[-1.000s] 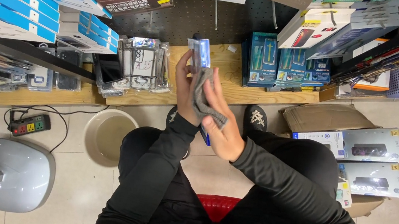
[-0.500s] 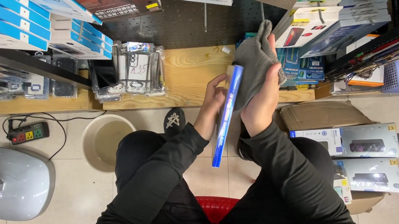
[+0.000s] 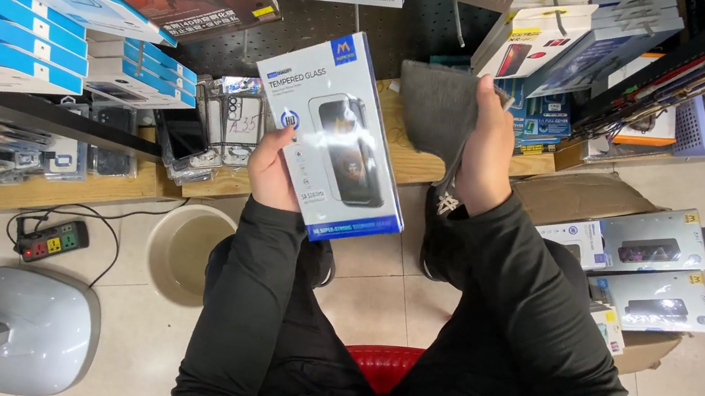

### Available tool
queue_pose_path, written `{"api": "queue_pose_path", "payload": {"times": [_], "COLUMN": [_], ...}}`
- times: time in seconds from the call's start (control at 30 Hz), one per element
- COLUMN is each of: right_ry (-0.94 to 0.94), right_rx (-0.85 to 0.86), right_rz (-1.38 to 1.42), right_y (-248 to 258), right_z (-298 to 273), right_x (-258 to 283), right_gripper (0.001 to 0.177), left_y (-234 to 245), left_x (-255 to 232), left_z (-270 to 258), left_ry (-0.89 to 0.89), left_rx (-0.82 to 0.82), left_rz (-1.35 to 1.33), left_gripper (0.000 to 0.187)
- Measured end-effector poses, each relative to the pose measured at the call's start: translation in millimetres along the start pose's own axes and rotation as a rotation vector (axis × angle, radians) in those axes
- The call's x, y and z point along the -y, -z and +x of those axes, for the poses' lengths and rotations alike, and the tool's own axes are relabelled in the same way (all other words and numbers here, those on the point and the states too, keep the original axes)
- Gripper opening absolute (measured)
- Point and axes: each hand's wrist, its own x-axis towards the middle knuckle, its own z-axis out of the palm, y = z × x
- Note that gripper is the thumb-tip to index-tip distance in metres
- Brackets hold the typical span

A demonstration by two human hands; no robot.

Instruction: The person is cleaning various phone accessory packages, such as screen protectors and cases, using a grey microfiber cloth.

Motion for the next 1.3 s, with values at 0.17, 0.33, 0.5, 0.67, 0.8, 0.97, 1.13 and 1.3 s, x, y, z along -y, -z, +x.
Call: {"api": "queue_pose_path", "payload": {"times": [0.17, 0.33, 0.5, 0.67, 0.8, 0.97, 1.13, 1.3], "right_ry": [-0.028, -0.066, -0.026, 0.076, 0.14, 0.102, 0.124, 0.096], "right_rx": [0.112, 0.25, 0.424, 0.564, 0.624, 0.55, 0.49, 0.446], "right_rz": [-0.267, -0.49, -0.918, -0.877, -0.926, -0.949, -0.97, -0.925], "right_y": [9.1, 16.1, 41.4, 56.2, 42.0, 83.5, 69.9, 84.3], "right_z": [-14.7, -12.3, -32.1, -76.5, -125.9, -114.0, -146.5, -126.8], "right_x": [-5.8, -55.5, -81.8, -62.5, -10.3, -59.6, -47.9, -97.1], "right_gripper": [0.064, 0.073, 0.07, 0.052, 0.061, 0.061, 0.063, 0.062], "left_y": [2.0, -25.3, -24.3, -33.7, 3.5, 16.2, 18.8, 76.3], "left_x": [0.1, -1.0, 18.9, 32.5, 52.0, 61.6, 69.1, 78.1], "left_z": [3.6, 8.8, 10.3, -11.3, -13.7, -43.6, -68.4, -24.4], "left_ry": [0.081, 0.274, 0.397, 0.434, 0.489, 0.476, 0.455, 0.206], "left_rx": [0.343, 1.08, 1.175, 1.252, 1.288, 1.25, 1.182, 1.038], "left_rz": [-0.077, -0.231, -0.292, -0.289, -0.24, -0.249, -0.278, -0.209], "left_gripper": [0.035, 0.048, 0.06, 0.048, 0.061, 0.06, 0.052, 0.044]}}
